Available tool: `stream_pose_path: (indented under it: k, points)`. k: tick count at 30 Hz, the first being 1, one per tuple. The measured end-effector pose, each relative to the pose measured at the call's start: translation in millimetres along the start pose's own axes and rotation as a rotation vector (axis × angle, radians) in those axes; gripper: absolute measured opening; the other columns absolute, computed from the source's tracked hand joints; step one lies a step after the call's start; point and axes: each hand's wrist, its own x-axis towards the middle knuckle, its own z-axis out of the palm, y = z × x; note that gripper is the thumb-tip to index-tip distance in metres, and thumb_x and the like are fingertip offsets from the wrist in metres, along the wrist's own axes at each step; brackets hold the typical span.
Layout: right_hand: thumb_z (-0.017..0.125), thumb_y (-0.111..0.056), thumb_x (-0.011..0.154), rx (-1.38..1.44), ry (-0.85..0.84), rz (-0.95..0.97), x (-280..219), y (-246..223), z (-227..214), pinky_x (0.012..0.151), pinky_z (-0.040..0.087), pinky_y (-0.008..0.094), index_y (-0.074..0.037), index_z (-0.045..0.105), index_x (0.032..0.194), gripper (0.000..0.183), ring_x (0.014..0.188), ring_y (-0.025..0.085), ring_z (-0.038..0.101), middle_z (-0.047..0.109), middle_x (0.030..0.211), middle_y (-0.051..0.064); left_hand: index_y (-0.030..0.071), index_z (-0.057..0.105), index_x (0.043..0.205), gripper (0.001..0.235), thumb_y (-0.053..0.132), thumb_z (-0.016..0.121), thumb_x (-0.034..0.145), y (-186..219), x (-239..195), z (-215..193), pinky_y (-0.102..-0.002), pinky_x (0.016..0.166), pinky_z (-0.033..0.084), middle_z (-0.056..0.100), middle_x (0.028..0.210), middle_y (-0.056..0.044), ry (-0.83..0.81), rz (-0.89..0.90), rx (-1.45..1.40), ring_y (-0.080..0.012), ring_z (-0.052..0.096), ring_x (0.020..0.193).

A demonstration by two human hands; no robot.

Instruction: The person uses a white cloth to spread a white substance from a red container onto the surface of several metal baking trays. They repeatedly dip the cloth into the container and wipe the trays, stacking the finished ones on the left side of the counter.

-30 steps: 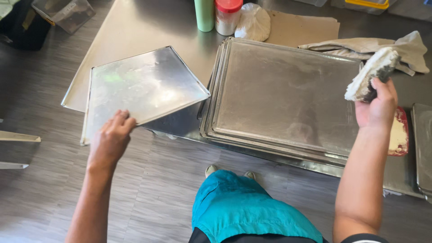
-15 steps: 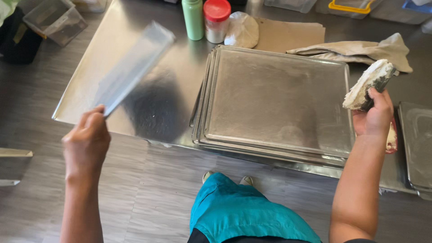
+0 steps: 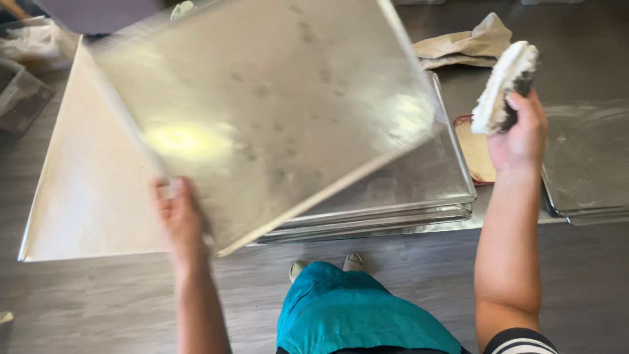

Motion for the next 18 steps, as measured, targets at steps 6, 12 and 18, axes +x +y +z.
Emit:
stream_pose_path:
  k: [6, 12, 18]
  points:
    - [0.058, -0.007, 0.108, -0.767, 0.027, -0.073, 10.4, 48.6, 9.4, 0.089, 0.052, 0.031, -0.003, 0.051, 0.132, 0.025, 0.103, 0.014, 0.061, 0.064, 0.117, 0.006, 0.009, 0.056, 0.119, 0.021, 0.025, 0.056, 0.106, -120.7, 18.2, 67.1, -0.025, 0.039, 0.022, 0.041, 0.058, 0.009, -0.421, -0.113, 0.089, -0.0033, 0.032, 0.046]
    - [0.064, -0.007, 0.099, -1.473, -0.129, -0.297, 43.1, 119.6, -26.2, 0.086, 0.051, 0.052, 0.004, 0.047, 0.133, 0.039, 0.104, 0.046, 0.062, 0.062, 0.116, 0.028, -0.004, 0.044, 0.150, 0.045, 0.019, 0.050, 0.112, -162.7, 32.5, 70.3, -0.029, 0.107, 0.042, 0.061, 0.138, -0.012, -0.564, -0.068, 0.121, -0.0175, 0.056, 0.127]
    - [0.063, -0.010, 0.094, -2.038, -0.067, -0.231, 96.2, 167.8, -43.4, 0.084, 0.053, 0.052, 0.006, 0.049, 0.118, 0.032, 0.096, 0.046, 0.064, 0.058, 0.112, 0.029, 0.000, 0.038, 0.154, 0.053, 0.014, 0.045, 0.103, -146.1, 26.5, 70.0, -0.029, 0.107, 0.042, 0.059, 0.143, -0.015, -0.685, -0.302, 0.004, -0.0188, 0.055, 0.128]
